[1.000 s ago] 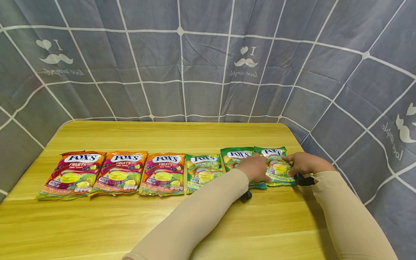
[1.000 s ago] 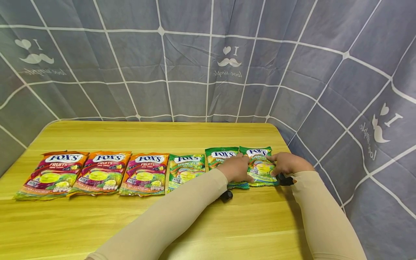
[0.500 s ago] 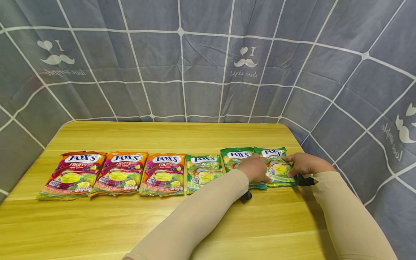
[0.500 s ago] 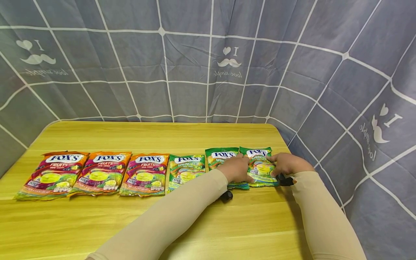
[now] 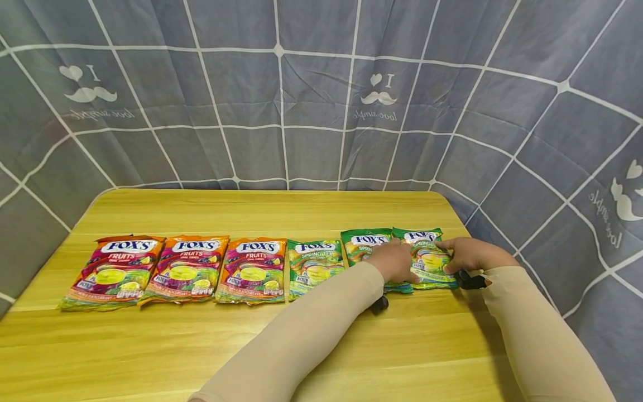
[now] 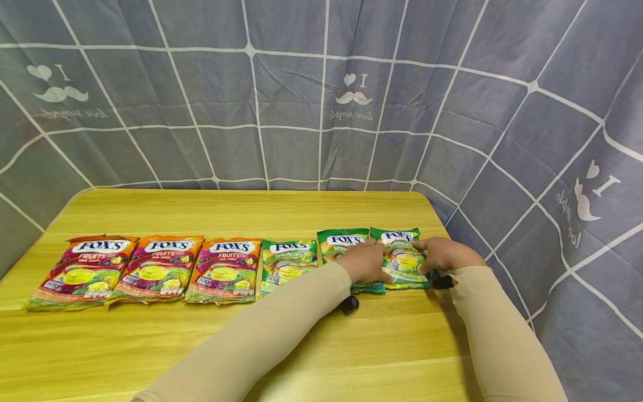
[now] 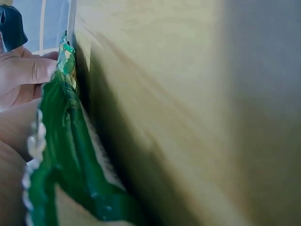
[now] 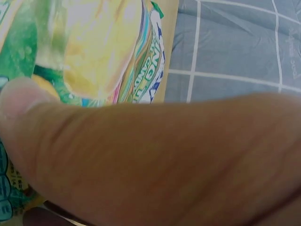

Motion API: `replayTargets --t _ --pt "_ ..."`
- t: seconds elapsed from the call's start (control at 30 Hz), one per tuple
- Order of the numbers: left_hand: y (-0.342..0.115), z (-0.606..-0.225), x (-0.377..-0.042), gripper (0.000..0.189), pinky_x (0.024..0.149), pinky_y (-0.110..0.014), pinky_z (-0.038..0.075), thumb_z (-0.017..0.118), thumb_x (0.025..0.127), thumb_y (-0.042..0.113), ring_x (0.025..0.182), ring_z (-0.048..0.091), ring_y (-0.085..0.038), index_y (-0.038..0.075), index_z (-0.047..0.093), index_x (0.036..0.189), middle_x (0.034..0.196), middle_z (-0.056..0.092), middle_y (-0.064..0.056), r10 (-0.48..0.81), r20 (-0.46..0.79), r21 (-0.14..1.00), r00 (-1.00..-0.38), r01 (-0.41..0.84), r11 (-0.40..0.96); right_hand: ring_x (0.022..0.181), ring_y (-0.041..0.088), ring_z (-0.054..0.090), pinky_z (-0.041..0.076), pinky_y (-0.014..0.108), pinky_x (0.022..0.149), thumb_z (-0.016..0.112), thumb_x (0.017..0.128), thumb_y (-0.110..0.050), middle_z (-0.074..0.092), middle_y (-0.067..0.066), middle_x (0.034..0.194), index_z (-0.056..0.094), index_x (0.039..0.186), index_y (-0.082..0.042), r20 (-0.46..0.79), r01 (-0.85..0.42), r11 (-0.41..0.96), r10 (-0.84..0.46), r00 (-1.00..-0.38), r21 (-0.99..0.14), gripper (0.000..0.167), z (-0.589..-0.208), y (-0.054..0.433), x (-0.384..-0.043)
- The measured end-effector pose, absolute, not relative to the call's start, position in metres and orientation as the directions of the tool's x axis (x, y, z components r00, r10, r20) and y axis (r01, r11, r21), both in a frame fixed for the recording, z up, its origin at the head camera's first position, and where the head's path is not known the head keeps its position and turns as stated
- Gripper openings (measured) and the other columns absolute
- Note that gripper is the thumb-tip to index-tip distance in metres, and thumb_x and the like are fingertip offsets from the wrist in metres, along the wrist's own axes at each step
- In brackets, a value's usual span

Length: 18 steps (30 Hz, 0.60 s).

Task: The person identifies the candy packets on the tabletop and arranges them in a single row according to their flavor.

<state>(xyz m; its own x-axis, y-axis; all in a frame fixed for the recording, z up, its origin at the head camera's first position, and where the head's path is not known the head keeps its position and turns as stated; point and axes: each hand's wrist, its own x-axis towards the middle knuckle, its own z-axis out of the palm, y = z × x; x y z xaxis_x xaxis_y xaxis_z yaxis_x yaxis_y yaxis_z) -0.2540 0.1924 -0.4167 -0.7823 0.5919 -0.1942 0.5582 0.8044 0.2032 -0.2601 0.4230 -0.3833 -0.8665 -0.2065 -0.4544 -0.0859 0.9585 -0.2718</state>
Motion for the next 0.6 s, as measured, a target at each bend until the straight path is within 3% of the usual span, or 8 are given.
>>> replayTargets --t 0.23,0.37,0.47,0.6 --pt "0.186 -0.411 -0.257 0.060 0.119 -0.041 0.046 0.065 0.095 0.068 0.155 0.038 -0.015 0.025 0.071 0.136 0.151 0.061 0.009 0.621 -0.246 0.245 -0.744 0.572 0.783 0.125 0.048 0.057 0.050 0.061 0.103 0.087 0.082 -0.015 0.054 0.038 0.145 0.040 0.158 0.003 -0.445 -0.083 0.973 -0.173 -0.879 -0.214 0.091 -0.383 0.416 -0.264" --pt "0.179 -0.406 -0.257 0.065 0.123 -0.039 0.042 0.063 0.100 0.062 0.161 0.028 -0.015 0.022 0.060 0.150 0.164 0.049 0.005 0.648 -0.243 0.341 -0.722 0.561 0.754 0.125 0.048 0.058 0.051 0.060 0.102 0.087 0.083 -0.016 0.052 0.039 0.146 0.034 0.160 0.007 -0.446 -0.071 0.976 -0.158 -0.881 -0.205 0.096 -0.381 0.412 -0.262" --pt "0.171 -0.401 -0.256 0.069 0.123 -0.040 0.042 0.060 0.102 0.059 0.159 0.033 -0.016 0.023 0.048 0.160 0.171 0.037 0.002 0.675 -0.206 0.377 -0.709 0.579 0.723 0.120 0.046 0.060 0.052 0.059 0.099 0.084 0.086 -0.019 0.056 0.038 0.142 0.031 0.159 0.009 -0.416 -0.088 0.975 -0.167 -0.894 -0.203 0.095 -0.377 0.408 -0.260" --pt "0.153 -0.389 -0.255 0.067 0.126 -0.048 0.036 0.060 0.104 0.057 0.157 0.038 -0.015 0.025 0.046 0.160 0.171 0.037 0.004 0.707 -0.159 0.370 -0.689 0.622 0.690 0.130 0.056 0.055 0.049 0.066 0.103 0.077 0.095 -0.029 0.049 0.042 0.147 0.025 0.161 0.011 -0.345 -0.118 0.976 -0.176 -0.922 -0.183 0.092 -0.368 0.396 -0.256"
